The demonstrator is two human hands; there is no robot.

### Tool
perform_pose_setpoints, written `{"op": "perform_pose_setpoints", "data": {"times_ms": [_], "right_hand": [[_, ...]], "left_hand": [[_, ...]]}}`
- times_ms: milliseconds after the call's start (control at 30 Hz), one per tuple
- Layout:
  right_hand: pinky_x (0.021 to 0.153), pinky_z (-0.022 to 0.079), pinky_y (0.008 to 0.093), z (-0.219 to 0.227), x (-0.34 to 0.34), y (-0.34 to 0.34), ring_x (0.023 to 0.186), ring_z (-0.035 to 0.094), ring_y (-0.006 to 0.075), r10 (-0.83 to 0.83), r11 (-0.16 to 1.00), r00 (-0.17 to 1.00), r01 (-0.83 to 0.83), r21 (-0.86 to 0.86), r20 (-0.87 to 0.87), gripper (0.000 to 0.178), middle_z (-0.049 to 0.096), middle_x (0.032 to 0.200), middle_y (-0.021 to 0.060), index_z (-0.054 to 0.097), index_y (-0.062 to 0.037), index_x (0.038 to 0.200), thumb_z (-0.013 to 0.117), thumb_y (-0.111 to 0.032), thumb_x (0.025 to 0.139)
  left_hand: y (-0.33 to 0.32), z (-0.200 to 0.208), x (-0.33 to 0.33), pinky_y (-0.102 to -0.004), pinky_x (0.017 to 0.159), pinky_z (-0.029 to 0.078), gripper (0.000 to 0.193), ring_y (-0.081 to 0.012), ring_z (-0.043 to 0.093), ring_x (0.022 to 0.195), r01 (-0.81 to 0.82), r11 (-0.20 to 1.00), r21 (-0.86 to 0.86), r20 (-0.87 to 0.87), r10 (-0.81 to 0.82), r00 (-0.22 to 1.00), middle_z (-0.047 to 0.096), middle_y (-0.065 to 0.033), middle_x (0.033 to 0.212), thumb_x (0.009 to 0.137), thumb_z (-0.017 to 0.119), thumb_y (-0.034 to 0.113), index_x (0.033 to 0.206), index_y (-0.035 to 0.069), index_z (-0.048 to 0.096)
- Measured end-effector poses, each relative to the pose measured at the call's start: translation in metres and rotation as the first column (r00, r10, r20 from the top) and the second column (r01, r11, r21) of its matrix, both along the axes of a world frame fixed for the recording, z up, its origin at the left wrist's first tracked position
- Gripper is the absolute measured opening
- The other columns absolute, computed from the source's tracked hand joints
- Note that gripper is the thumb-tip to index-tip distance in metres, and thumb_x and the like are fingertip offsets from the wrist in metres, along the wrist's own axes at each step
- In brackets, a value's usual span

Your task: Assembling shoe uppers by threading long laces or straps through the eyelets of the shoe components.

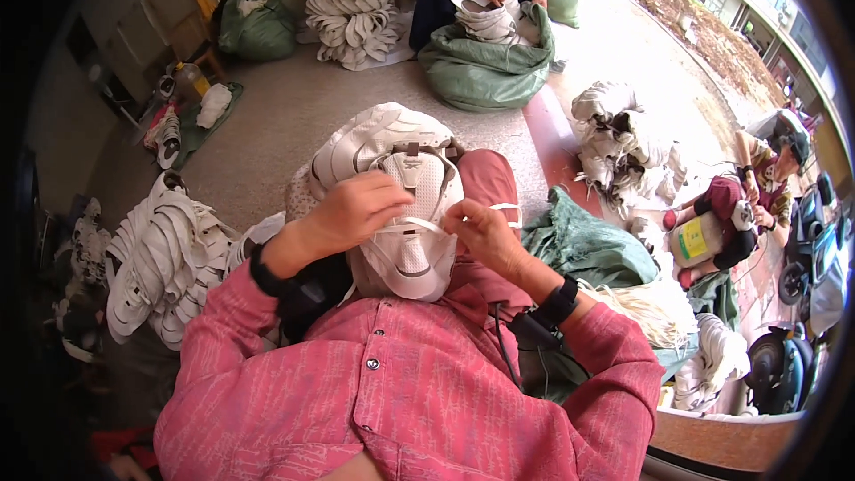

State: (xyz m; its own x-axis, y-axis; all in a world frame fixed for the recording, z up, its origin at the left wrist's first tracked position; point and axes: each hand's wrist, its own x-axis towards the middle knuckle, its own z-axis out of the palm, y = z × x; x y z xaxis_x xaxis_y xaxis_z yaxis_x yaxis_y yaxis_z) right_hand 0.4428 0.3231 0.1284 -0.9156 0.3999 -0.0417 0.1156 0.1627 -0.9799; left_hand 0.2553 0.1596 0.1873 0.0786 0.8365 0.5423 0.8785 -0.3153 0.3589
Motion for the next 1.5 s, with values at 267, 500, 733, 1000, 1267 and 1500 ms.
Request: {"op": "perform_pose_setpoints", "data": {"times_ms": [267, 500, 733, 1000, 1267, 1500], "right_hand": [[0.063, 0.047, 0.0221, 0.002, 0.004, -0.004, 0.069, 0.055, 0.0058, 0.113, 0.99, 0.992, -0.109, -0.086, 0.05, 0.01, 0.061, 0.082, -0.0017, 0.061, -0.0021, 0.095, 0.057, -0.012, 0.095], [0.06, 0.048, 0.0229, -0.001, -0.001, -0.003, 0.065, 0.058, 0.0083, 0.056, 0.963, 0.995, -0.032, -0.269, 0.081, 0.013, 0.063, 0.081, 0.0013, 0.063, -0.0025, 0.093, 0.06, -0.015, 0.092], [0.056, 0.046, 0.0232, -0.01, 0.0, 0.0, 0.06, 0.058, 0.0103, -0.004, 0.761, 0.999, 0.034, -0.648, 0.048, 0.013, 0.064, 0.078, 0.0033, 0.062, -0.0024, 0.087, 0.059, -0.015, 0.092], [0.056, 0.046, 0.0238, -0.017, 0.0, -0.016, 0.059, 0.058, 0.011, -0.105, 0.993, 0.994, 0.106, 0.043, -0.03, 0.015, 0.065, 0.077, 0.0052, 0.062, -0.0008, 0.087, 0.062, -0.015, 0.09], [0.068, 0.05, 0.0393, 0.042, -0.005, -0.003, 0.08, 0.065, 0.0301, -0.146, 0.78, 0.98, 0.029, 0.625, 0.137, 0.048, 0.065, 0.095, 0.0111, 0.056, -0.0087, 0.112, 0.079, -0.02, 0.072], [0.074, 0.05, 0.0407, 0.038, -0.015, 0.019, 0.088, 0.064, 0.0313, 0.16, 0.718, 0.987, -0.133, 0.684, 0.023, 0.062, 0.061, 0.099, 0.0132, 0.05, -0.01, 0.117, 0.083, -0.016, 0.065]], "left_hand": [[0.039, -0.023, 0.008, -0.0354, 0.079, 0.04, 0.014, -0.024, 0.057, 0.083, 0.009, 0.991, -0.133, 0.035, -0.005, 0.999, 0.056, -0.0049, 0.083, 0.071, 0.07, 0.014, 0.081, 0.008, 0.061], [0.039, -0.033, 0.012, -0.0362, 0.08, 0.041, 0.009, -0.0244, 0.056, 0.086, -0.055, 0.997, -0.058, 0.021, 0.056, 0.998, 0.056, -0.0054, 0.086, 0.073, 0.066, 0.011, 0.081, 0.009, 0.063], [0.04, -0.034, 0.012, -0.0366, 0.081, 0.039, 0.004, -0.0239, 0.056, 0.087, -0.041, 0.988, -0.149, 0.003, 0.042, 0.999, 0.053, -0.005, 0.084, 0.074, 0.067, 0.012, 0.077, 0.01, 0.067], [0.04, -0.036, 0.009, -0.0376, 0.082, 0.04, 0.004, -0.0243, 0.056, 0.088, 0.001, 0.988, -0.157, 0.054, 0.007, 0.999, 0.053, -0.0047, 0.083, 0.073, 0.069, 0.014, 0.077, 0.012, 0.069], [0.038, -0.037, 0.006, -0.0368, 0.082, 0.037, 0.01, -0.0233, 0.054, 0.088, 0.031, 0.984, -0.175, 0.058, -0.021, 0.998, 0.052, -0.0046, 0.083, 0.073, 0.07, 0.015, 0.082, 0.011, 0.069], [0.039, -0.037, 0.007, -0.0374, 0.083, 0.038, 0.012, -0.0237, 0.054, 0.088, 0.046, 0.985, -0.168, 0.048, -0.038, 0.998, 0.053, -0.0052, 0.084, 0.072, 0.071, 0.014, 0.083, 0.009, 0.07]]}}
